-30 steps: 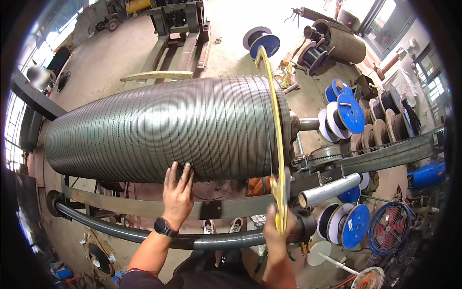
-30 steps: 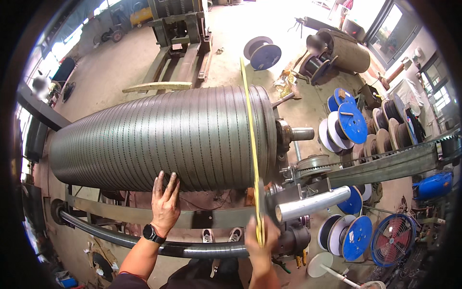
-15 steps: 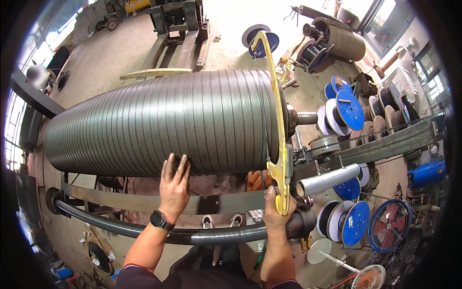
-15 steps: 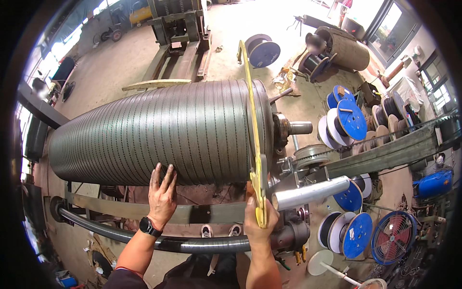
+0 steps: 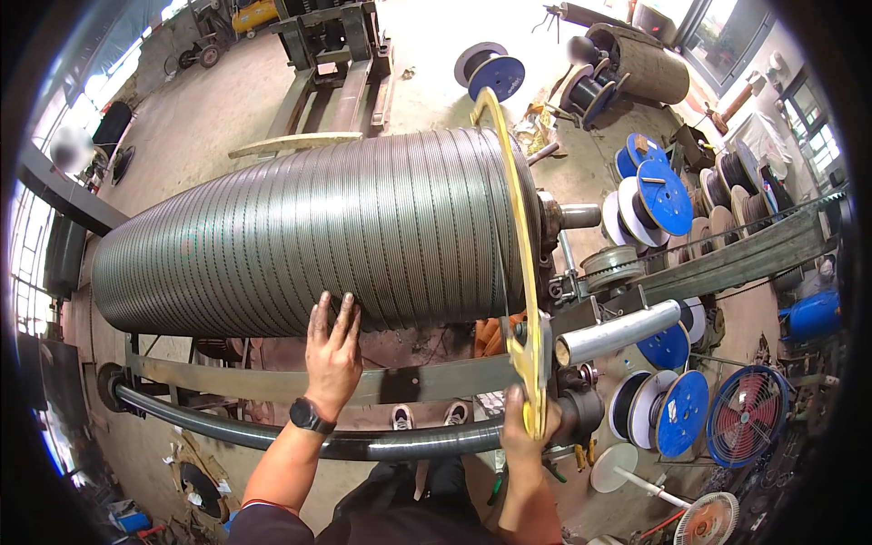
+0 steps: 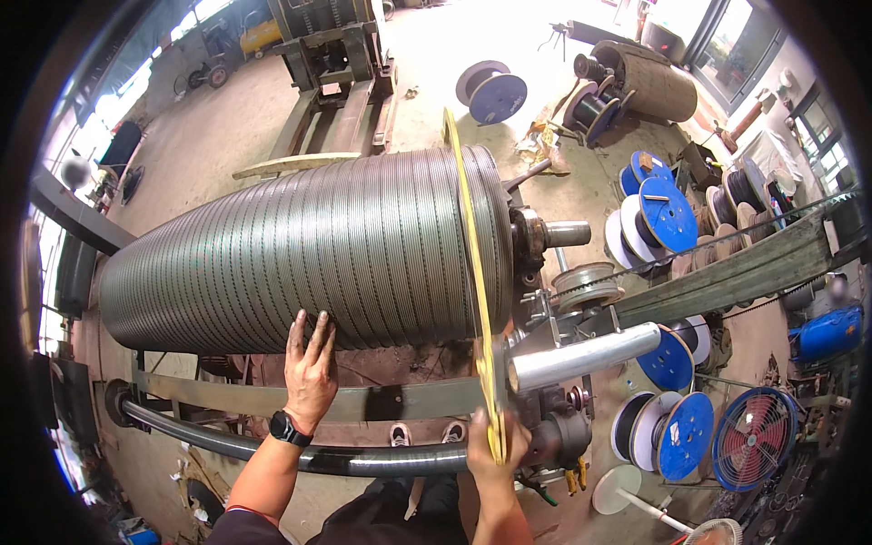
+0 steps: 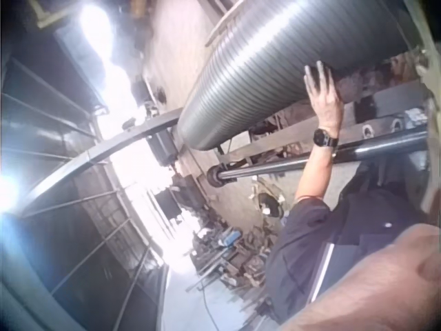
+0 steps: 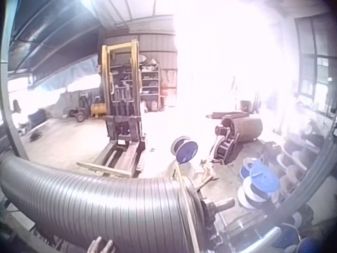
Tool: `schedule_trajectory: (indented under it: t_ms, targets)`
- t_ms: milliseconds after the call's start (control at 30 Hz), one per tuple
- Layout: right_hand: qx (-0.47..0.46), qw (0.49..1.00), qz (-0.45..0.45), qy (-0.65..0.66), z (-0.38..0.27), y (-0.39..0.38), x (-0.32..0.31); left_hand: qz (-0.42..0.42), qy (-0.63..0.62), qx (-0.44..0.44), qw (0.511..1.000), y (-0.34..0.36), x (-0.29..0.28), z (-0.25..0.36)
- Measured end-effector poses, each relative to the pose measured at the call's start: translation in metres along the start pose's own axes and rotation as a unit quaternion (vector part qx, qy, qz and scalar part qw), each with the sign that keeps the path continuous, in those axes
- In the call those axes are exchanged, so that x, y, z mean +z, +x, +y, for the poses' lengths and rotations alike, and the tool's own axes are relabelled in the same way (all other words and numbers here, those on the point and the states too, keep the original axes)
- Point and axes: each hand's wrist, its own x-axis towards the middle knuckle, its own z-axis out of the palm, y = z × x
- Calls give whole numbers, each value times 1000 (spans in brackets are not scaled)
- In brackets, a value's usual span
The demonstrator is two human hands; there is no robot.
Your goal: The person guides a yellow wire onto a large rotating spool using both hands. The left hand stabilizes the wire layers while the right hand feeds the wire from a guide. The spool rotates continuously as the wire is wound in neat layers.
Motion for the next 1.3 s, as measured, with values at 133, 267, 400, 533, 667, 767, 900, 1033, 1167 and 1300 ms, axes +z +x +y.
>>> schedule_trajectory:
  t_ms: [133, 267, 400, 533, 667, 767, 900, 1033, 1167, 1300]
  targets:
    - [-36, 998, 32, 29, -2, 13, 9, 7, -6, 2, 1000, 0, 3, -1]
    - [-4, 997, 47, 58, 10, 40, 35, 6, -14, 5, 1000, 0, 2, 2]
    - [-33, 999, 27, 32, 11, 1, 9, 12, -13, -2, 1000, 0, 2, 1]
    - [-33, 998, 27, 44, -2, 6, 6, 10, -9, 7, 1000, 1, 2, -2]
    - [-14, 996, 47, 75, -3, 51, 33, 6, -6, 12, 1000, 0, 1, 0]
    - [-20, 999, 29, 36, 12, 21, 16, 6, -20, 14, 1000, 0, -4, 0]
    - [9, 998, 12, 58, -6, -3, 0, 22, -11, 19, 1000, 8, -11, -9]
    - [31, 996, 41, 72, -4, 45, 28, -19, -17, -12, 1000, 34, -25, -4]
    - [27, 997, 34, 66, 1, 27, 17, -78, 4, -13, 997, 54, -39, -3]
    - [9, 998, 26, 60, -16, 1, 0, -95, 31, -4, 995, 70, -41, -9]
